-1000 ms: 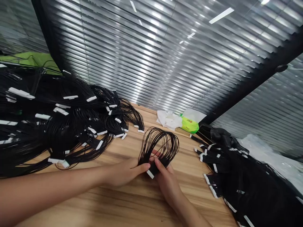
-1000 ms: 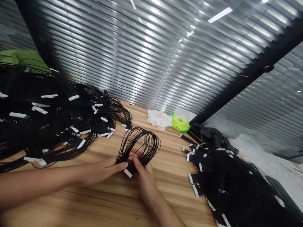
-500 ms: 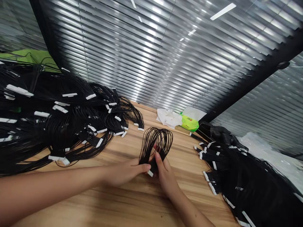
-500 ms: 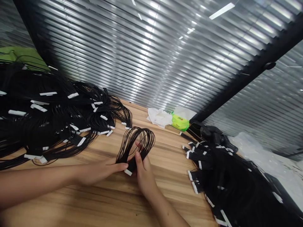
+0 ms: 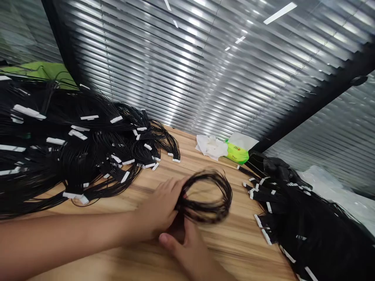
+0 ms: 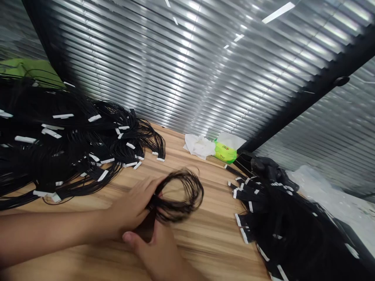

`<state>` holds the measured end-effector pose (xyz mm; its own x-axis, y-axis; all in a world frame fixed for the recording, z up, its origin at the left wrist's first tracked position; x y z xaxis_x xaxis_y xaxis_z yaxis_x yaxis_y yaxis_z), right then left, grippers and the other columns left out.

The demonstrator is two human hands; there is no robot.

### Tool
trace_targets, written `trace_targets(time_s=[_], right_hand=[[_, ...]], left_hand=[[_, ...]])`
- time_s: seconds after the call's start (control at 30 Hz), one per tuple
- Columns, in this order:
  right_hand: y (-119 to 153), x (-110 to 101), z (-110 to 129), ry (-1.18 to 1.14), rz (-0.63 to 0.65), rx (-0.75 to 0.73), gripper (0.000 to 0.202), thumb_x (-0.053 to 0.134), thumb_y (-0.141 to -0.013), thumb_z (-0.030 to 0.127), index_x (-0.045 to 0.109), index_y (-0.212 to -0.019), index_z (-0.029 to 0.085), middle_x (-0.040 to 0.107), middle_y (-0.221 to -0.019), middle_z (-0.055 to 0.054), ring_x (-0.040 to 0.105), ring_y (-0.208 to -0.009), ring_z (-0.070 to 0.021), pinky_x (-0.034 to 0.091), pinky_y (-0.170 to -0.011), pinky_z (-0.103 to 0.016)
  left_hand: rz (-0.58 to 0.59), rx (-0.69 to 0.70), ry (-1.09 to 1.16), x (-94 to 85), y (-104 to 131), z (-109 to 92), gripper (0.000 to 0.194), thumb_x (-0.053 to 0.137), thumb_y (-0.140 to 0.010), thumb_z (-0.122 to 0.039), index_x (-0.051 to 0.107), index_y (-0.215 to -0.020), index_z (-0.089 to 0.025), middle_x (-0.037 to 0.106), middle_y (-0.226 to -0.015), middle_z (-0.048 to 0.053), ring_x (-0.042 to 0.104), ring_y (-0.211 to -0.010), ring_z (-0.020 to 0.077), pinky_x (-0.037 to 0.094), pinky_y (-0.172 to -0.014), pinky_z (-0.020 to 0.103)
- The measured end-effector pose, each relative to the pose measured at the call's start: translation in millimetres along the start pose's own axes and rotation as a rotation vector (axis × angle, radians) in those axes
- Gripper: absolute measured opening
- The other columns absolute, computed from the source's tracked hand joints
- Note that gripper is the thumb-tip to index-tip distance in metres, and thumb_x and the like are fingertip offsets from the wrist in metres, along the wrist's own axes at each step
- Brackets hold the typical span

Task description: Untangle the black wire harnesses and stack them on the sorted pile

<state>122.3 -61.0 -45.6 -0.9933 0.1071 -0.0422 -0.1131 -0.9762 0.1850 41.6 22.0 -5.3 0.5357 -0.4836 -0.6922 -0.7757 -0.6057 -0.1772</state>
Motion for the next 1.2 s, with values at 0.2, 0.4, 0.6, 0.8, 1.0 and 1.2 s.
trace_targets(time_s=[0.2,0.4,0.6,0.8,1.0,1.2], right_hand=[[-12,-24,-12,-0.357,-0.334,0.035,0.042,0.073,-0.071,0.052,0.073,-0.099,0.022,0.072,-0.116,-0.006,0.052,-0.127,-0.0278,0.028,-0.115,-0.043],[-33,-30,2,-0.551,-0.037,0.139,0.025,0.078,-0.067,0.034,0.07,-0.085,0.019,0.077,-0.089,-0.007,0.073,-0.075,-0.0268,0.055,-0.063,-0.036],[-31,-31,12,-0.571,0.122,0.123,0.019,0.071,-0.073,0.033,0.07,-0.085,0.017,0.078,-0.09,-0.009,0.074,-0.078,-0.0267,0.053,-0.082,-0.041],[-8,0,19,-0.517,0.4,0.243,0.022,0.069,-0.07,0.031,0.07,-0.087,0.017,0.078,-0.082,-0.009,0.073,-0.088,-0.0303,0.047,-0.091,-0.048],[-1,2,20,-0.493,0.29,0.277,0.025,0.075,-0.06,0.023,0.069,-0.084,0.019,0.077,-0.083,-0.006,0.069,-0.094,-0.0312,0.049,-0.086,-0.046],[1,12,19,-0.558,0.418,0.338,0.026,0.07,-0.069,0.031,0.066,-0.092,0.018,0.076,-0.078,-0.007,0.072,-0.088,-0.0307,0.051,-0.083,-0.046]], left_hand=[[0.048,0.081,-0.141,5.7,9,-11,0.08,0.05,-0.082,-0.018,0.013,-0.152,-0.025,0.045,-0.136,0.011,0.041,-0.124,0.0313,0.032,-0.108,0.051],[-0.035,-0.079,0.25,-15.5,-7,10,0.039,0.049,-0.092,-0.037,0.05,-0.13,-0.026,0.063,-0.1,0.003,0.056,-0.098,0.0207,0.042,-0.091,0.036],[-0.061,-0.255,0.758,-7.5,-14,24,0.05,0.064,-0.081,-0.036,0.036,-0.121,-0.022,0.057,-0.091,-0.002,0.056,-0.082,0.0127,0.044,-0.074,0.024],[0.735,-0.299,0.947,24.6,4,-4,0.025,0.039,-0.076,-0.032,0.049,-0.059,-0.016,0.038,-0.04,-0.002,0.047,-0.045,0.0138,0.034,-0.045,0.023],[0.911,-0.333,1.21,34.2,19,-21,0.027,0.041,-0.064,-0.027,0.061,-0.076,-0.014,0.043,-0.036,-0.004,0.039,-0.03,0.0115,0.025,-0.038,0.021],[0.854,-0.351,1.294,33.7,20,-23,0.053,0.039,-0.061,-0.024,0.062,-0.105,-0.007,0.047,-0.035,-0.002,0.038,-0.027,0.0127,0.03,-0.039,0.02]])
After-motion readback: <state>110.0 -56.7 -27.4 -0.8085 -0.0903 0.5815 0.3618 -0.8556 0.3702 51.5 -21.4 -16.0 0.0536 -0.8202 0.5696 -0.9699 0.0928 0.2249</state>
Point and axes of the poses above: each hand's wrist, its own y-axis away from the middle knuckle, its own x-axis out of the palm, z = x × y, the point moved 6 cm from there along -y, towards the middle knuckle
